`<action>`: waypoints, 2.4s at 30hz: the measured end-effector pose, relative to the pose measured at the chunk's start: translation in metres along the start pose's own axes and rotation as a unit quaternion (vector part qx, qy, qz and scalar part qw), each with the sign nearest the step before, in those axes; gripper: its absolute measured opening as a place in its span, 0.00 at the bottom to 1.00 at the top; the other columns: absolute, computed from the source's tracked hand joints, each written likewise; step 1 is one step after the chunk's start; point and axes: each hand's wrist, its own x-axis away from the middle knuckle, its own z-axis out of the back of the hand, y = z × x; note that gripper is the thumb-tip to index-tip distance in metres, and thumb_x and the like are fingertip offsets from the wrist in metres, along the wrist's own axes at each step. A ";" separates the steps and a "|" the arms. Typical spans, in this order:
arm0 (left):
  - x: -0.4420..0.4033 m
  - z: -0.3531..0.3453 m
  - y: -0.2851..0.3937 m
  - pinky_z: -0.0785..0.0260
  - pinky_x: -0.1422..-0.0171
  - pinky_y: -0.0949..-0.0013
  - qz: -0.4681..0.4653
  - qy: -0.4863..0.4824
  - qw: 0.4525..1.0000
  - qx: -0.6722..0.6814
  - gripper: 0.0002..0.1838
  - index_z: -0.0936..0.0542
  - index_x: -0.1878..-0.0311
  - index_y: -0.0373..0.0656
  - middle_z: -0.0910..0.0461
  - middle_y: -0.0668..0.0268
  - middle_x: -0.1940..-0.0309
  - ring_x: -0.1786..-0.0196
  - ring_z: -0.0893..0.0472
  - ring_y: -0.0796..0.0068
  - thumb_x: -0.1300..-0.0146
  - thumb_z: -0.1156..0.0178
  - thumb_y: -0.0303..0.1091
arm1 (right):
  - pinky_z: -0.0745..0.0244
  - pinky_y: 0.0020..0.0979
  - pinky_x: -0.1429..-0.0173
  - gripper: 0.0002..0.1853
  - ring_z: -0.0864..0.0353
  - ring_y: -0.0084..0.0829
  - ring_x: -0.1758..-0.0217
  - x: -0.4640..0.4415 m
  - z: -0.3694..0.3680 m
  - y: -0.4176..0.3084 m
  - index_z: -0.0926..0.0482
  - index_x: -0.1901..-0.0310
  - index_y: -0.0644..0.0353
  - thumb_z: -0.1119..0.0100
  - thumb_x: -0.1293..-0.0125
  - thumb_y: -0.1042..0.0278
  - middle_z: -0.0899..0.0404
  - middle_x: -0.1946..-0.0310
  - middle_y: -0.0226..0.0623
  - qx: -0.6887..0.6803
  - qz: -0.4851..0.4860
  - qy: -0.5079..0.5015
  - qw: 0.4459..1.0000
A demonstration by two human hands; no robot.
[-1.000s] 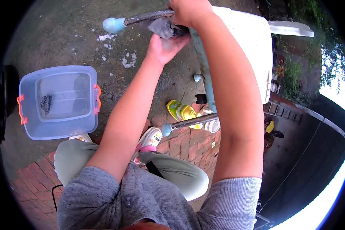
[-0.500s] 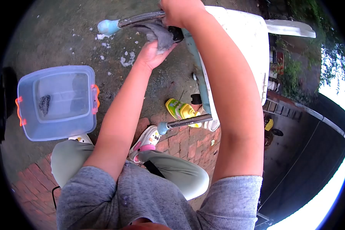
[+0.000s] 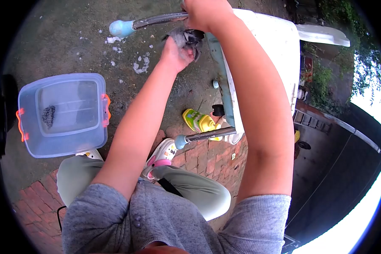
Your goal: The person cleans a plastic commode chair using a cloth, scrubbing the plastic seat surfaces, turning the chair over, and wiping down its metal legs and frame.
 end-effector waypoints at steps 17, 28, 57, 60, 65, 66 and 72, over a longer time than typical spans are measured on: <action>0.027 -0.018 -0.020 0.34 0.47 0.70 -0.405 -0.057 0.860 -0.304 0.23 0.30 0.51 0.39 0.25 0.65 0.54 0.51 0.26 0.74 0.52 0.36 0.28 | 0.25 0.39 0.58 0.12 0.19 0.42 0.62 0.002 0.001 -0.008 0.19 0.70 0.55 0.43 0.57 0.60 0.19 0.70 0.44 -0.001 -0.006 0.000 1.000; 0.008 -0.028 -0.028 0.33 0.52 0.68 -0.490 0.064 0.800 -0.340 0.19 0.26 0.57 0.40 0.21 0.65 0.62 0.58 0.23 0.70 0.55 0.33 0.28 | 0.24 0.39 0.59 0.11 0.19 0.41 0.64 0.004 -0.001 -0.009 0.19 0.71 0.54 0.43 0.58 0.62 0.19 0.71 0.43 0.008 -0.002 0.025 1.000; 0.024 -0.026 -0.021 0.35 0.45 0.71 -0.398 -0.054 0.876 -0.268 0.29 0.34 0.45 0.42 0.29 0.69 0.52 0.48 0.29 0.74 0.54 0.46 0.16 | 0.25 0.40 0.61 0.18 0.20 0.42 0.66 0.005 -0.004 0.000 0.20 0.71 0.56 0.42 0.51 0.49 0.20 0.73 0.43 0.026 0.041 0.046 0.998; 0.023 -0.025 -0.012 0.35 0.45 0.71 -0.334 -0.080 0.908 -0.239 0.27 0.34 0.46 0.43 0.29 0.69 0.52 0.48 0.29 0.75 0.52 0.45 0.18 | 0.25 0.40 0.61 0.20 0.20 0.43 0.66 0.007 -0.003 0.003 0.20 0.71 0.57 0.43 0.50 0.46 0.20 0.73 0.44 0.019 0.036 0.044 0.998; 0.005 -0.030 -0.007 0.31 0.49 0.55 -0.232 -0.051 0.950 -0.204 0.20 0.36 0.43 0.49 0.31 0.65 0.47 0.48 0.27 0.67 0.39 0.50 0.30 | 0.26 0.41 0.61 0.22 0.20 0.43 0.67 0.003 -0.005 0.004 0.20 0.71 0.56 0.45 0.48 0.42 0.20 0.73 0.45 0.021 0.040 0.040 0.998; 0.001 -0.029 -0.009 0.31 0.49 0.55 -0.228 -0.050 0.951 -0.204 0.20 0.36 0.43 0.49 0.31 0.65 0.47 0.48 0.27 0.67 0.39 0.50 0.30 | 0.26 0.41 0.61 0.23 0.20 0.43 0.67 0.002 -0.007 0.005 0.20 0.71 0.57 0.46 0.48 0.42 0.20 0.74 0.45 0.025 0.042 0.047 0.998; -0.004 -0.040 -0.017 0.28 0.53 0.56 -0.329 0.000 0.922 -0.202 0.19 0.37 0.43 0.50 0.30 0.66 0.48 0.49 0.27 0.69 0.37 0.51 0.32 | 0.26 0.41 0.62 0.26 0.20 0.44 0.68 0.007 -0.001 0.004 0.20 0.73 0.58 0.48 0.47 0.39 0.21 0.76 0.45 0.014 0.021 0.054 0.998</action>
